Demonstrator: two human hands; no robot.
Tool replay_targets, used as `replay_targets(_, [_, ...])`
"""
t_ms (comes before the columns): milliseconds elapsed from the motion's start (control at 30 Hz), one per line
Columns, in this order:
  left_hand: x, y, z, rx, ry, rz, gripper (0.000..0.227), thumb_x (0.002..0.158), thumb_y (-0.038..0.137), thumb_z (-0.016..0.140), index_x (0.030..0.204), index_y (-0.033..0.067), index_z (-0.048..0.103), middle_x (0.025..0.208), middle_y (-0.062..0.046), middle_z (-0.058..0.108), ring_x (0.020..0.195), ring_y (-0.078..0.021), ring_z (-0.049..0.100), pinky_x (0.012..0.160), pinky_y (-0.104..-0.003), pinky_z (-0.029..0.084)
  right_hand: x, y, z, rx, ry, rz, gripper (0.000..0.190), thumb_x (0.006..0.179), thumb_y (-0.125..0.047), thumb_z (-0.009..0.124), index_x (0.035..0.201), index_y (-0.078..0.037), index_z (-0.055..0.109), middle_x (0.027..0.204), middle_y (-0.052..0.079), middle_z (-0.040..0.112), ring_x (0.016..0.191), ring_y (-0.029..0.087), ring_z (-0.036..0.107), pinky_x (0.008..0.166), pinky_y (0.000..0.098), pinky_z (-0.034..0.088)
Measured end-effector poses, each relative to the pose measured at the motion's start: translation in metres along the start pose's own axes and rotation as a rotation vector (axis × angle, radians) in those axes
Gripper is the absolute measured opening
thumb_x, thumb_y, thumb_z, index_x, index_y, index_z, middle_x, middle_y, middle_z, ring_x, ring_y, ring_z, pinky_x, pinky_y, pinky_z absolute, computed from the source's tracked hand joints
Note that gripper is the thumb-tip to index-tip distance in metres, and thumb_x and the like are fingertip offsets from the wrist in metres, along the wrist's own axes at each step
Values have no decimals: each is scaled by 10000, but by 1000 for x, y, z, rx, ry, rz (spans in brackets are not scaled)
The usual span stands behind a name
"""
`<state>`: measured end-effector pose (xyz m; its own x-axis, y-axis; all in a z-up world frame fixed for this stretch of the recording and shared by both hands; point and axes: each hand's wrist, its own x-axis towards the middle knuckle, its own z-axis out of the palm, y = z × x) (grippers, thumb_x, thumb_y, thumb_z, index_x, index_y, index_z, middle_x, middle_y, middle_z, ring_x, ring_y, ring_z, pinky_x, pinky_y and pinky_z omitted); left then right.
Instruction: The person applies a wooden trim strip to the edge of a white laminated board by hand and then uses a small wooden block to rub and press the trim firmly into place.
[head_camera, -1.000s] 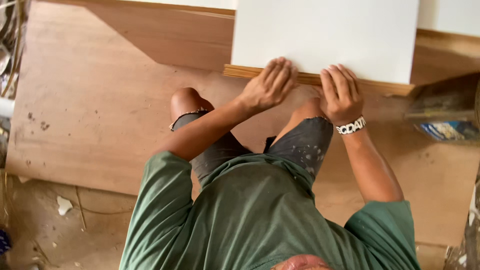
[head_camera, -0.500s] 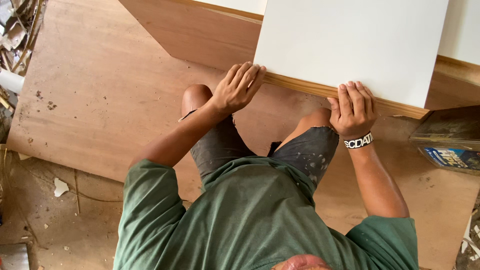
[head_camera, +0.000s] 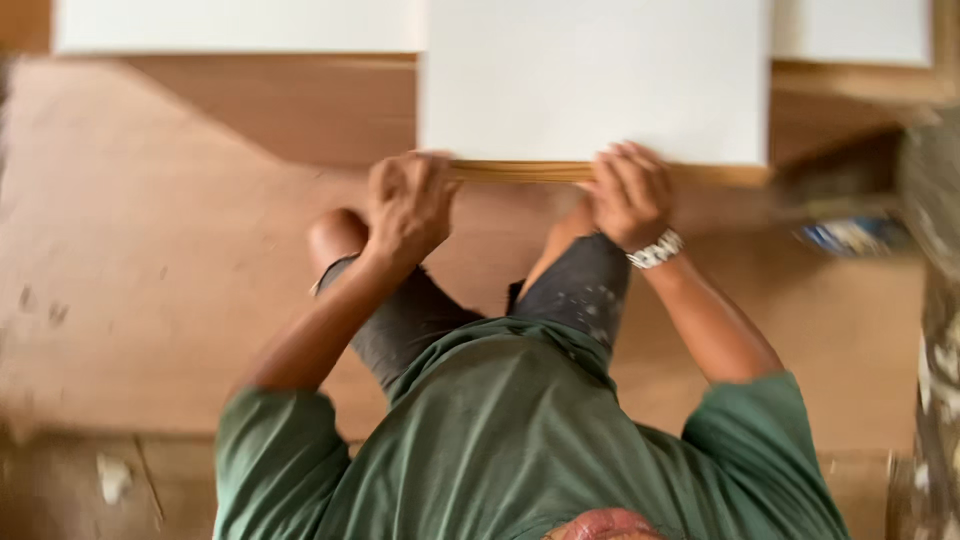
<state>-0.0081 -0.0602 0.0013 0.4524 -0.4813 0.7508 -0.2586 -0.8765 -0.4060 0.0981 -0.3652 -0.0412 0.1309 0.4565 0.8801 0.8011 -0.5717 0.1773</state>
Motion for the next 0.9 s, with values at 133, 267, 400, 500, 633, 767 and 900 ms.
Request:
replay_targets(133, [31, 45, -5, -162, -274, -229, 971, 844, 628, 801, 1494, -39, 524, 1419, -284, 546, 1397, -451, 439, 1153, -579, 216, -4, -2, -1, 12, 13, 104, 324, 1047, -312, 667, 1076, -13, 790, 1070, 151, 730, 993, 347, 721, 923, 451, 595])
replay_targets(267, [76, 88, 34, -473, -189, -91, 541, 1046, 420, 640, 1374, -8, 617, 1340, -227, 608, 1297, -387, 581, 1104, -524, 396, 5, 0, -11, 38, -50, 201, 480, 1060, -409, 558, 1251, 3, 714, 1043, 160, 713, 979, 333, 730, 911, 447, 613])
replay_targets(400, [93, 120, 87, -495, -115, 113, 510, 899, 329, 797, 1280, 13, 675, 1243, -200, 663, 1192, -344, 655, 1051, -480, 471, -17, 49, -41, 128, -49, 147, 334, 1046, -201, 583, 1265, 4, 730, 1083, 182, 683, 999, 356, 708, 886, 476, 590])
replay_targets(500, [110, 118, 90, -374, -32, 118, 281, 1109, 300, 537, 1101, 47, 657, 1036, -117, 683, 908, -225, 677, 839, -325, 563, -39, 87, -88, -18, -300, 77, 198, 1022, 48, 663, 1212, 78, 713, 1143, 218, 694, 1009, 370, 666, 895, 474, 604])
replay_targets(633, [103, 117, 96, -386, 10, 194, 313, 1098, 328, 604, 1133, 20, 651, 1021, -119, 686, 938, -229, 692, 840, -323, 595, -71, 104, -105, -269, -399, 30, 465, 1014, -318, 798, 1313, 13, 669, 1202, 190, 700, 1111, 322, 692, 970, 421, 655])
replay_targets(767, [104, 115, 97, -389, -3, 191, 295, 1113, 323, 555, 1113, 44, 651, 1026, -113, 680, 951, -224, 691, 879, -319, 582, -43, 99, -112, -286, -368, -47, 275, 1083, -164, 688, 1260, 46, 681, 1154, 206, 694, 1061, 352, 727, 961, 447, 659])
replay_targets(900, [107, 115, 96, -372, 20, 180, 242, 1092, 276, 598, 1108, 43, 659, 1028, -107, 696, 958, -210, 704, 884, -311, 594, -77, 107, -96, -373, -341, -78, 323, 1079, -263, 687, 1250, 11, 694, 1092, 164, 740, 1010, 291, 753, 951, 404, 660])
